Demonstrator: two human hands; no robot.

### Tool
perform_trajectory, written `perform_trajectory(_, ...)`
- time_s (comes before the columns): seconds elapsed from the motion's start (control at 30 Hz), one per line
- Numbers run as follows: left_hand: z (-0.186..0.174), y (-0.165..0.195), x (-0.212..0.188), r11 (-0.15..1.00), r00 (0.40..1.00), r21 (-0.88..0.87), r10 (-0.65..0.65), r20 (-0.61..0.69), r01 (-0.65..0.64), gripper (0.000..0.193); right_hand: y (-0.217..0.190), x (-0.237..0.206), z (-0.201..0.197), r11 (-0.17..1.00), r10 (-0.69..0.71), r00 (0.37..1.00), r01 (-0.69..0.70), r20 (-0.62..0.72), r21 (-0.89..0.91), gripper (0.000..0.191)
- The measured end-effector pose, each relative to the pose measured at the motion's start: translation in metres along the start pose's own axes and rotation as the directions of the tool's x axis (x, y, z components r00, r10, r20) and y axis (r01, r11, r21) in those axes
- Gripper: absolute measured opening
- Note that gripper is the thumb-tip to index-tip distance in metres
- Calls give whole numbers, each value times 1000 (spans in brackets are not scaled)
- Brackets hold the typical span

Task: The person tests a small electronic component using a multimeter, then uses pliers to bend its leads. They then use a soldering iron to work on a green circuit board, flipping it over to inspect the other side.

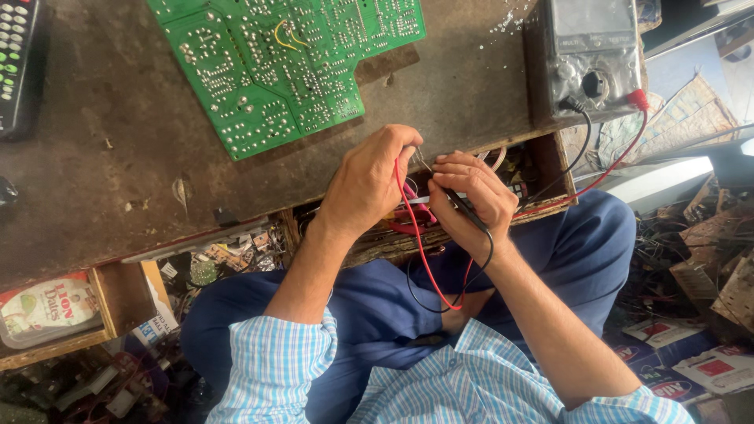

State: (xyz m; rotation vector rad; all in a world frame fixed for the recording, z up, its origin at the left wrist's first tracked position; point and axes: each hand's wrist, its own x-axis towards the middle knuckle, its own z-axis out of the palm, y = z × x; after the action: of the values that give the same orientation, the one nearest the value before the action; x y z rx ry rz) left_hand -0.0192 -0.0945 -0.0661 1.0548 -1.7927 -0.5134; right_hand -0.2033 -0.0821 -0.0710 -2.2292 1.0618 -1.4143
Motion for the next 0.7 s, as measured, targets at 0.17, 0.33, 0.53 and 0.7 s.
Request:
perform_trajectory(0.17,0,1,1,1000,1000,-6,4,3,-4,20,1,0,0,1000,2,1000,-2,8,0,19)
perform_trajectory(0.33,-1,1,2,1000,1000,-8,8,1,-8,21,0,1,-2,1000,4,999,-4,36,-5,20)
perform_trajectory(0.53,-2,1,2,1000,1000,0,7,4,-7,21,-2,1,-1,1000,25,1000,-25,18,10,19)
perform_trajectory(0.7,-2,2,3,1000,1000,5,12,8,-12,21,-1,1,-1,1000,17,1000,-17,19,-4,20)
